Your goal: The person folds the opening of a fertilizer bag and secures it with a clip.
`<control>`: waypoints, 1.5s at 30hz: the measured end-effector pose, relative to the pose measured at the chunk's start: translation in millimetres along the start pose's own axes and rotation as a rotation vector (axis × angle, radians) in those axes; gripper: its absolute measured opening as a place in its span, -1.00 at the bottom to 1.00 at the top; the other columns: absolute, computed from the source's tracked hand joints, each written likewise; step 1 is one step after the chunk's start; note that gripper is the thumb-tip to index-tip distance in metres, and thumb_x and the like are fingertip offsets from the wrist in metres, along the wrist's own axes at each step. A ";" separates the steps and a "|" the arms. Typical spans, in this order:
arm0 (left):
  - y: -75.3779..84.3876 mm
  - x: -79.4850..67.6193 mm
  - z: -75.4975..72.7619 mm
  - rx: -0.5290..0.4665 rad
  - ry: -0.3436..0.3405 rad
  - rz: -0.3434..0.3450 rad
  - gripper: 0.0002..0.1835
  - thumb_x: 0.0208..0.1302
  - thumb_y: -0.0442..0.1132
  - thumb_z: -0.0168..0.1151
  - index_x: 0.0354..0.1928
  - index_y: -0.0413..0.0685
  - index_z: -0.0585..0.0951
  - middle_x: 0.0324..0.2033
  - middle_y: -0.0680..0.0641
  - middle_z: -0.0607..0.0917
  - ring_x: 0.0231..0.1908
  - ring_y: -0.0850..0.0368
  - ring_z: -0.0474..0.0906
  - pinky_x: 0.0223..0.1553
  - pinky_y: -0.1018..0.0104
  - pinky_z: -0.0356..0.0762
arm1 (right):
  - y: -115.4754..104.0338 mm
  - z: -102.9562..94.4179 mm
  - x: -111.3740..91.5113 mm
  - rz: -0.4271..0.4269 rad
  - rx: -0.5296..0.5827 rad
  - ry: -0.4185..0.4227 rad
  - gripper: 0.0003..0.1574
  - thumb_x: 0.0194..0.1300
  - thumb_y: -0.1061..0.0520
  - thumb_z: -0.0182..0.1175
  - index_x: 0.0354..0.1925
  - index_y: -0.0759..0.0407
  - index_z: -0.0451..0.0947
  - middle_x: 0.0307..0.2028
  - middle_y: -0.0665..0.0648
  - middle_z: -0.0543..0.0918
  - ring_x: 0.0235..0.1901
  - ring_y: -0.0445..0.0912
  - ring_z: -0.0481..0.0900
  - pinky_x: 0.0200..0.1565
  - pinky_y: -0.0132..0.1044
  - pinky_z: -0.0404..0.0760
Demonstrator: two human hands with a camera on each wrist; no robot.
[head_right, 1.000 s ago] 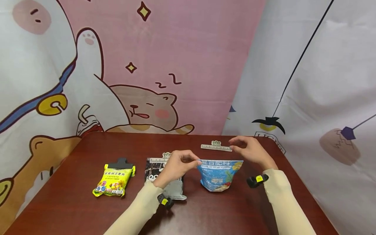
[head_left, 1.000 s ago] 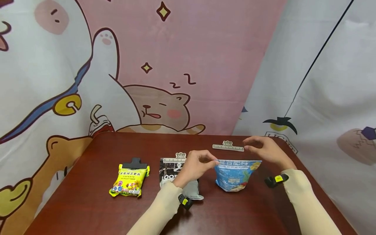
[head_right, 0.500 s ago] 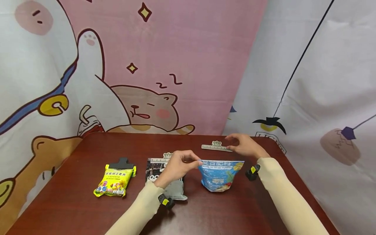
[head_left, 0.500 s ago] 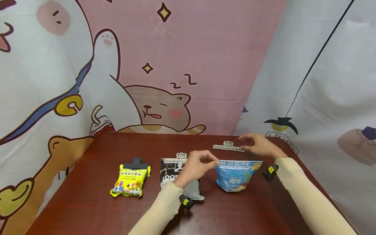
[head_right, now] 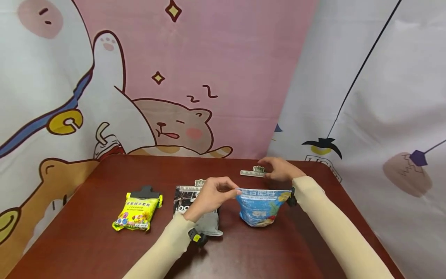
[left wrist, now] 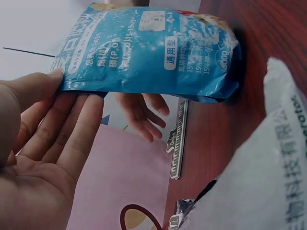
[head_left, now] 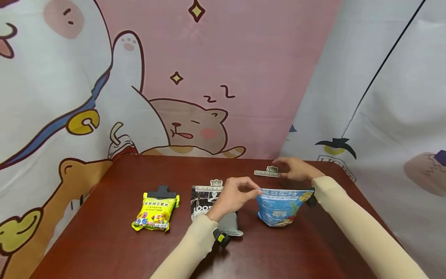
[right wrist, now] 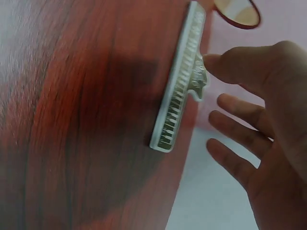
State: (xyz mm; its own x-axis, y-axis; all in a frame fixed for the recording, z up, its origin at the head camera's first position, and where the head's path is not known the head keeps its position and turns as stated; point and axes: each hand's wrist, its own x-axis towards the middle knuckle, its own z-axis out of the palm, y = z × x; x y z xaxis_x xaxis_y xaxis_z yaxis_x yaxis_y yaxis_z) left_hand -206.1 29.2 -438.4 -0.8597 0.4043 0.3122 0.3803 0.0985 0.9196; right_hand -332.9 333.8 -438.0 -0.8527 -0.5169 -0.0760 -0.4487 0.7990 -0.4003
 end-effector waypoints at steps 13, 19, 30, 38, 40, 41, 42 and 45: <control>5.0 5.7 5.4 0.002 -0.008 0.013 -0.93 0.30 -0.12 0.45 -0.29 0.09 0.79 -0.36 0.11 0.83 -0.31 0.35 0.75 -0.23 0.39 0.69 | 10.6 7.8 13.8 -0.056 -0.098 -0.015 -0.33 0.35 0.26 0.31 0.37 0.36 0.42 0.22 0.36 0.62 0.17 0.22 0.62 0.17 0.19 0.59; 4.3 5.2 3.7 0.004 -0.012 0.008 -0.94 0.31 -0.12 0.44 -0.28 0.10 0.79 -0.35 0.11 0.83 -0.30 0.34 0.75 -0.22 0.39 0.69 | 11.8 15.2 16.8 -0.035 -0.110 0.000 -0.38 0.36 0.28 0.30 0.35 0.34 0.45 0.14 0.34 0.67 -0.02 0.06 0.69 0.02 0.05 0.68; 3.1 2.5 1.8 0.002 -0.009 -0.003 -0.95 0.31 -0.13 0.44 -0.26 0.11 0.79 -0.31 0.05 0.83 -0.29 0.28 0.76 -0.21 0.38 0.69 | 14.0 25.4 20.4 -0.030 -0.102 0.067 -0.45 0.33 0.33 0.30 0.27 0.34 0.47 0.07 0.35 0.69 0.03 0.18 0.69 0.06 0.14 0.66; 2.3 1.8 0.7 -0.002 -0.005 0.001 -0.96 0.31 -0.14 0.44 -0.27 0.11 0.79 -0.32 0.09 0.83 -0.24 0.15 0.79 -0.21 0.39 0.70 | 12.8 25.3 21.3 0.008 -0.033 0.103 -0.68 0.35 0.29 0.32 0.05 0.21 0.53 -0.20 0.16 0.70 -0.29 -0.06 0.60 -0.18 -0.09 0.62; 2.3 1.2 0.3 -0.003 -0.002 0.001 -0.96 0.31 -0.14 0.44 -0.27 0.10 0.78 -0.32 0.09 0.83 -0.23 0.11 0.79 -0.21 0.39 0.70 | 11.7 25.6 20.7 0.006 0.000 0.119 -0.76 0.38 0.26 0.30 -0.01 0.19 0.55 -0.25 0.12 0.69 -0.34 -0.10 0.56 -0.23 -0.15 0.59; 2.3 1.0 0.1 -0.001 0.000 -0.001 -0.96 0.31 -0.15 0.44 -0.27 0.10 0.78 -0.32 0.09 0.83 -0.24 0.11 0.79 -0.22 0.39 0.70 | 11.5 26.2 20.3 0.002 0.014 0.129 -0.80 0.40 0.24 0.29 -0.03 0.18 0.56 -0.27 0.11 0.69 -0.36 -0.11 0.56 -0.25 -0.17 0.58; 2.2 0.7 -0.1 -0.002 0.000 -0.002 -0.96 0.31 -0.15 0.44 -0.27 0.09 0.79 -0.32 0.08 0.83 -0.24 0.12 0.79 -0.22 0.39 0.69 | 11.2 26.8 19.9 0.001 0.029 0.139 -0.83 0.41 0.22 0.29 -0.05 0.18 0.57 -0.28 0.11 0.69 -0.36 -0.11 0.56 -0.26 -0.18 0.57; 1.6 0.4 -0.6 -0.002 -0.002 -0.004 -0.97 0.31 -0.16 0.44 -0.27 0.10 0.79 -0.31 0.07 0.83 -0.26 0.16 0.78 -0.22 0.39 0.69 | 12.2 29.5 18.3 0.012 0.077 0.172 -0.89 0.42 0.16 0.30 -0.11 0.14 0.61 -0.28 0.09 0.71 -0.35 -0.11 0.59 -0.25 -0.21 0.58</control>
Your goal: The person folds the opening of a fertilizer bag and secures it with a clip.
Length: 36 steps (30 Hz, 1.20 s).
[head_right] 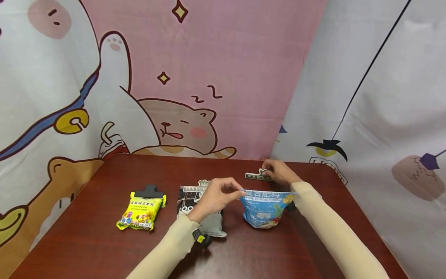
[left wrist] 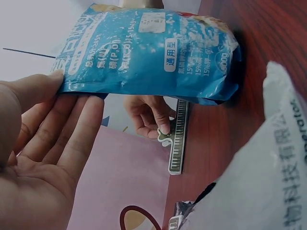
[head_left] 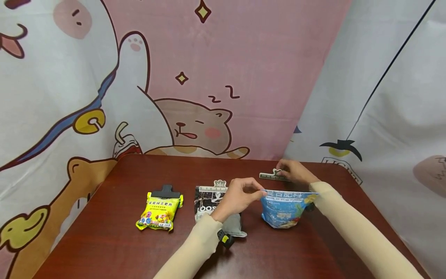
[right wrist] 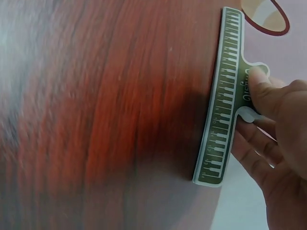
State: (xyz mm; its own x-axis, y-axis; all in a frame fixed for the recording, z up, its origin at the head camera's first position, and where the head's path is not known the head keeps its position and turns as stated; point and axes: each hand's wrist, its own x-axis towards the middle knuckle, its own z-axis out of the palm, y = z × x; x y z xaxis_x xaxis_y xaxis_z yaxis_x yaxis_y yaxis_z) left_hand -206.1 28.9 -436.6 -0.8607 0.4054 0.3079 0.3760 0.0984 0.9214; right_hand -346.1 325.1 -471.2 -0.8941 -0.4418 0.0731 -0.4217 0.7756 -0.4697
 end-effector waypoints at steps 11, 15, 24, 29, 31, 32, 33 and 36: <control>-2.0 -0.8 -0.9 0.010 -0.013 0.009 -0.96 0.32 -0.13 0.43 -0.26 0.13 0.78 -0.31 0.08 0.82 -0.28 0.24 0.76 -0.23 0.39 0.69 | 1.2 -0.3 -10.6 0.142 0.156 0.017 -0.64 0.41 0.06 0.33 0.08 0.20 0.65 -0.17 0.17 0.74 -0.20 -0.04 0.64 -0.16 -0.23 0.59; -1.5 -0.6 -0.6 0.011 -0.016 0.011 -0.96 0.32 -0.13 0.43 -0.27 0.13 0.78 -0.32 0.11 0.82 -0.27 0.23 0.77 -0.23 0.39 0.70 | 4.7 -2.8 -15.3 0.183 0.144 0.003 -0.58 0.42 -0.01 0.32 0.11 0.21 0.67 -0.11 0.19 0.75 -0.18 -0.03 0.63 -0.16 -0.23 0.60; -1.4 0.0 0.1 0.007 -0.008 0.013 -0.95 0.32 -0.13 0.44 -0.28 0.12 0.78 -0.31 0.05 0.83 -0.27 0.09 0.78 -0.24 0.40 0.69 | 10.9 -3.8 -26.6 0.176 0.053 0.060 -0.71 0.39 0.01 0.36 -0.01 0.12 0.74 -0.17 0.11 0.78 -0.24 -0.08 0.61 -0.18 -0.22 0.57; -1.6 0.2 -0.4 -0.001 -0.011 0.010 -0.94 0.32 -0.12 0.43 -0.28 0.11 0.79 -0.30 -0.01 0.83 -0.25 -0.02 0.78 -0.25 0.41 0.68 | 5.2 -4.4 -33.5 0.168 0.062 0.095 -0.76 0.37 0.04 0.38 -0.06 0.10 0.75 -0.22 0.09 0.79 -0.28 -0.09 0.60 -0.22 -0.25 0.56; -1.8 0.1 -0.4 -0.003 -0.011 0.009 -0.94 0.32 -0.11 0.44 -0.28 0.11 0.79 -0.30 -0.02 0.83 -0.25 -0.03 0.78 -0.25 0.41 0.68 | 2.2 -4.8 -35.9 0.167 0.063 0.113 -0.79 0.36 0.06 0.38 -0.08 0.09 0.76 -0.23 0.08 0.79 -0.30 -0.10 0.59 -0.25 -0.27 0.54; -1.9 0.0 -0.4 -0.002 -0.012 0.008 -0.94 0.32 -0.11 0.44 -0.28 0.11 0.79 -0.30 -0.01 0.83 -0.25 -0.03 0.78 -0.24 0.41 0.68 | 0.8 -5.0 -36.9 0.169 0.067 0.124 -0.81 0.36 0.07 0.38 -0.10 0.09 0.76 -0.25 0.08 0.79 -0.32 -0.10 0.58 -0.27 -0.28 0.54; -2.1 0.0 -0.4 -0.002 -0.013 0.007 -0.94 0.32 -0.11 0.44 -0.27 0.11 0.79 -0.31 -0.01 0.83 -0.25 -0.03 0.78 -0.24 0.40 0.68 | -0.5 -5.0 -37.8 0.173 0.068 0.136 -0.83 0.35 0.08 0.39 -0.11 0.08 0.76 -0.26 0.08 0.78 -0.34 -0.10 0.58 -0.28 -0.29 0.53; -2.3 -0.6 -1.0 0.002 -0.010 0.005 -0.95 0.31 -0.11 0.44 -0.27 0.12 0.78 -0.31 0.03 0.83 -0.27 0.03 0.78 -0.24 0.39 0.69 | -4.2 -4.8 -40.3 0.175 0.069 0.159 -0.86 0.34 0.10 0.39 -0.15 0.09 0.77 -0.29 0.09 0.79 -0.38 -0.11 0.57 -0.33 -0.29 0.53</control>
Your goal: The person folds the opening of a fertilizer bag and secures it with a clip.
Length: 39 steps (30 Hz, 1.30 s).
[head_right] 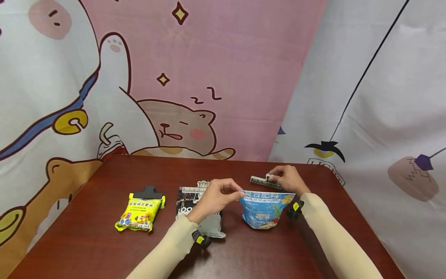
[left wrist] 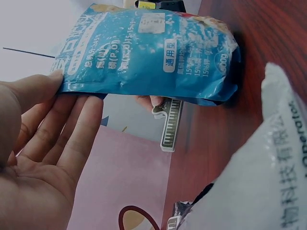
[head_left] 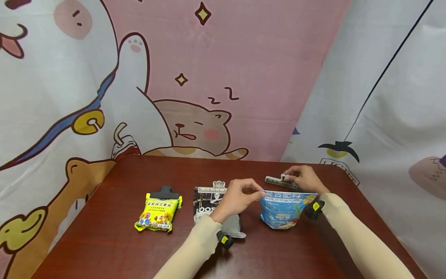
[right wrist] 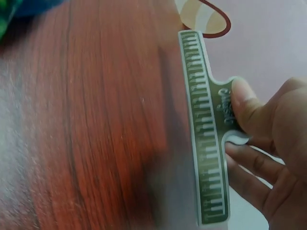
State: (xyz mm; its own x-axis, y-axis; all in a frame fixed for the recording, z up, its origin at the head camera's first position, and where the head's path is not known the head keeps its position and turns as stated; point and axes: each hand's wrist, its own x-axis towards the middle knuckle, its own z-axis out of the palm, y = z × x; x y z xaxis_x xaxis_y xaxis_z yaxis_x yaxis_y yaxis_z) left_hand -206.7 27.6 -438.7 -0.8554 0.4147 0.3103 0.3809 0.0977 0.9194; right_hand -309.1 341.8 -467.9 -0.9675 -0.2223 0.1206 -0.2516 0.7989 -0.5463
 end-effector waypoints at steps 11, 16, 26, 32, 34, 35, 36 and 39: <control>0.4 0.4 -0.3 0.005 -0.005 -0.012 -0.94 0.32 -0.10 0.43 -0.26 0.14 0.79 -0.29 0.04 0.83 -0.29 0.25 0.75 -0.23 0.39 0.69 | -12.9 -3.9 -19.2 0.093 0.030 0.083 -0.84 0.37 0.04 0.38 -0.18 0.07 0.79 -0.23 0.14 0.80 -0.34 -0.09 0.57 -0.33 -0.31 0.53; 0.1 0.3 0.1 0.001 -0.013 -0.015 -0.92 0.33 -0.09 0.42 -0.25 0.13 0.79 -0.27 0.01 0.83 -0.26 0.13 0.77 -0.22 0.40 0.68 | -17.0 -10.0 -29.2 0.105 0.050 0.130 -0.82 0.37 0.01 0.37 -0.17 0.06 0.79 -0.24 0.14 0.80 -0.36 -0.07 0.55 -0.39 -0.32 0.52; -1.2 0.0 -1.0 0.006 -0.022 -0.005 -0.94 0.33 -0.10 0.42 -0.23 0.15 0.79 -0.28 0.08 0.82 -0.29 0.31 0.74 -0.20 0.36 0.70 | -22.1 -21.9 -43.7 0.114 0.084 0.243 -0.79 0.35 -0.01 0.39 -0.12 0.04 0.79 -0.25 0.20 0.81 -0.48 -0.12 0.53 -0.49 -0.32 0.48; -1.4 -0.5 -1.3 -0.006 -0.022 -0.004 -0.93 0.33 -0.08 0.42 -0.24 0.16 0.79 -0.29 0.11 0.82 -0.28 0.28 0.75 -0.21 0.35 0.71 | -31.9 -33.5 -52.2 0.109 0.060 0.272 -0.78 0.37 -0.04 0.38 -0.09 0.00 0.79 -0.18 0.21 0.80 -0.44 -0.09 0.51 -0.48 -0.30 0.46; -1.0 -0.5 -1.3 -0.011 -0.020 -0.005 -0.93 0.33 -0.08 0.42 -0.24 0.16 0.79 -0.29 0.11 0.82 -0.26 0.23 0.76 -0.21 0.34 0.71 | -36.7 -37.5 -55.0 0.100 0.045 0.283 -0.78 0.37 -0.04 0.38 -0.10 0.00 0.79 -0.17 0.20 0.80 -0.43 -0.08 0.52 -0.47 -0.30 0.47; -0.8 -0.5 -1.4 -0.013 -0.019 -0.006 -0.93 0.33 -0.08 0.42 -0.24 0.16 0.79 -0.30 0.11 0.82 -0.25 0.18 0.77 -0.21 0.33 0.72 | -39.0 -39.3 -56.0 0.093 0.040 0.288 -0.79 0.37 -0.04 0.38 -0.10 0.00 0.78 -0.18 0.21 0.80 -0.43 -0.08 0.52 -0.47 -0.30 0.47; -0.5 -0.4 -1.5 -0.013 -0.018 -0.008 -0.93 0.33 -0.07 0.42 -0.25 0.17 0.79 -0.29 0.11 0.82 -0.24 0.15 0.78 -0.20 0.29 0.73 | -41.2 -40.8 -57.2 0.090 0.037 0.291 -0.79 0.37 -0.04 0.37 -0.10 0.00 0.78 -0.18 0.21 0.80 -0.43 -0.07 0.52 -0.47 -0.30 0.47; 0.0 -0.3 -1.7 -0.016 -0.018 -0.015 -0.93 0.32 -0.06 0.43 -0.25 0.18 0.79 -0.29 0.10 0.83 -0.23 0.12 0.78 -0.20 0.29 0.73 | -47.1 -44.7 -60.3 0.073 0.023 0.307 -0.80 0.37 -0.03 0.37 -0.11 0.00 0.78 -0.18 0.20 0.80 -0.43 -0.09 0.52 -0.47 -0.32 0.45</control>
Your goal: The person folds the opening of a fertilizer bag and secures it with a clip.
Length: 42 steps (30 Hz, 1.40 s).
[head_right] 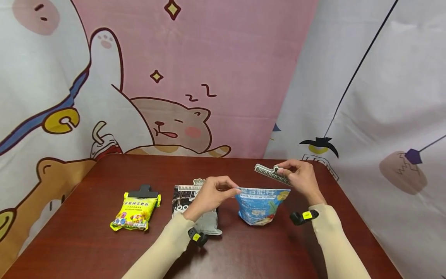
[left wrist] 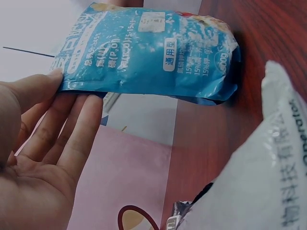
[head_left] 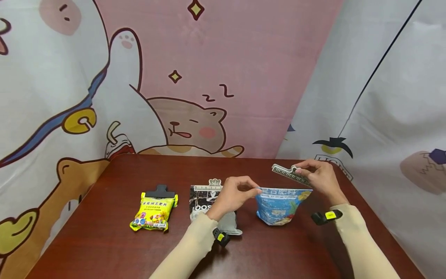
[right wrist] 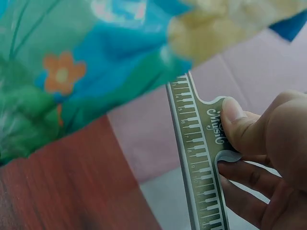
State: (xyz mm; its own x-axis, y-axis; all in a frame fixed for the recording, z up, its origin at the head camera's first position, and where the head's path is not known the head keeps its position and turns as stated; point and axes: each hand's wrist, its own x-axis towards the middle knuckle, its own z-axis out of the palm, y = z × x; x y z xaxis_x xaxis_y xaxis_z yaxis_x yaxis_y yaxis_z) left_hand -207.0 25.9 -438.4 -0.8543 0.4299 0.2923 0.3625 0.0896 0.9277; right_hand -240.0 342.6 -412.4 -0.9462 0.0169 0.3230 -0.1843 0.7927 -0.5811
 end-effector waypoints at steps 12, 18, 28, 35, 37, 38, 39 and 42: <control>-0.9 1.7 -0.4 -0.024 -0.008 0.003 -0.93 0.33 -0.10 0.42 -0.24 0.12 0.79 -0.27 0.01 0.83 -0.25 0.13 0.78 -0.15 0.15 0.75 | -21.8 -17.4 -11.2 -0.127 -0.017 0.107 -0.91 0.31 0.07 0.43 -0.19 -0.08 0.80 -0.23 0.10 0.82 -0.47 -0.23 0.52 -0.45 -0.40 0.42; 0.3 3.0 -1.4 -0.013 -0.005 -0.001 -0.92 0.33 -0.10 0.42 -0.24 0.11 0.81 -0.28 -0.04 0.83 -0.22 -0.14 0.79 -0.20 0.33 0.72 | -30.8 -23.8 -17.3 -0.150 -0.003 0.145 -0.91 0.29 0.08 0.45 -0.21 -0.10 0.81 -0.25 0.08 0.82 -0.49 -0.28 0.53 -0.46 -0.43 0.41; 2.7 1.8 -7.6 0.021 -0.023 0.026 -0.92 0.37 -0.20 0.37 -0.20 0.10 0.82 -0.32 -0.04 0.83 -0.27 -0.06 0.81 -0.21 0.32 0.73 | -46.7 -32.3 -28.4 -0.172 0.035 0.190 -0.83 0.18 0.14 0.53 -0.26 -0.15 0.82 -0.34 0.01 0.79 -0.53 -0.29 0.52 -0.46 -0.46 0.37; 2.6 1.1 0.1 0.017 0.064 0.061 -0.93 0.33 -0.27 0.40 -0.26 0.00 0.83 -0.29 -0.08 0.84 -0.34 -0.06 0.81 -0.28 0.24 0.74 | -54.7 -36.4 -37.2 -0.238 0.033 0.211 -0.77 0.14 0.22 0.54 -0.26 -0.11 0.83 -0.39 -0.04 0.74 -0.51 -0.29 0.46 -0.47 -0.49 0.36; 3.2 0.7 1.3 0.010 0.077 0.059 -0.93 0.32 -0.28 0.40 -0.27 0.00 0.83 -0.27 -0.08 0.84 -0.35 -0.05 0.82 -0.27 0.19 0.75 | -57.6 -37.1 -38.0 -0.277 0.040 0.219 -0.73 0.12 0.25 0.54 -0.26 -0.11 0.83 -0.42 -0.07 0.72 -0.52 -0.30 0.45 -0.48 -0.51 0.37; 3.5 0.5 1.7 0.006 0.081 0.057 -0.93 0.32 -0.29 0.40 -0.27 0.00 0.83 -0.26 -0.07 0.84 -0.35 -0.03 0.82 -0.26 0.14 0.76 | -59.1 -37.5 -38.2 -0.297 0.041 0.224 -0.72 0.11 0.26 0.55 -0.26 -0.12 0.82 -0.43 -0.08 0.71 -0.52 -0.32 0.45 -0.48 -0.52 0.37; 3.6 0.5 1.8 0.002 0.084 0.055 -0.93 0.32 -0.29 0.40 -0.27 0.01 0.83 -0.26 -0.07 0.84 -0.35 -0.01 0.82 -0.25 0.11 0.76 | -60.6 -37.9 -38.4 -0.315 0.044 0.225 -0.70 0.09 0.28 0.55 -0.27 -0.12 0.82 -0.43 -0.09 0.71 -0.52 -0.33 0.46 -0.48 -0.53 0.38; 3.5 0.7 1.7 -0.006 0.082 0.047 -0.93 0.32 -0.27 0.41 -0.26 0.03 0.83 -0.25 -0.06 0.85 -0.35 0.05 0.82 -0.23 0.03 0.76 | -65.5 -39.0 -40.3 -0.343 0.044 0.220 -0.66 0.07 0.30 0.56 -0.27 -0.15 0.82 -0.44 -0.11 0.71 -0.51 -0.36 0.49 -0.47 -0.55 0.40</control>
State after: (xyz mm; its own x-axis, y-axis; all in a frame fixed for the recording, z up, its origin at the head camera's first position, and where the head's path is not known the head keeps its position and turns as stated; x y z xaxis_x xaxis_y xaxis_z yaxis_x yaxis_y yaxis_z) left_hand -205.7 28.0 -435.3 -0.8641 0.3581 0.3538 0.4011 0.0651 0.9137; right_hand -179.4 313.8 -358.2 -0.7497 -0.1102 0.6525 -0.4947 0.7483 -0.4420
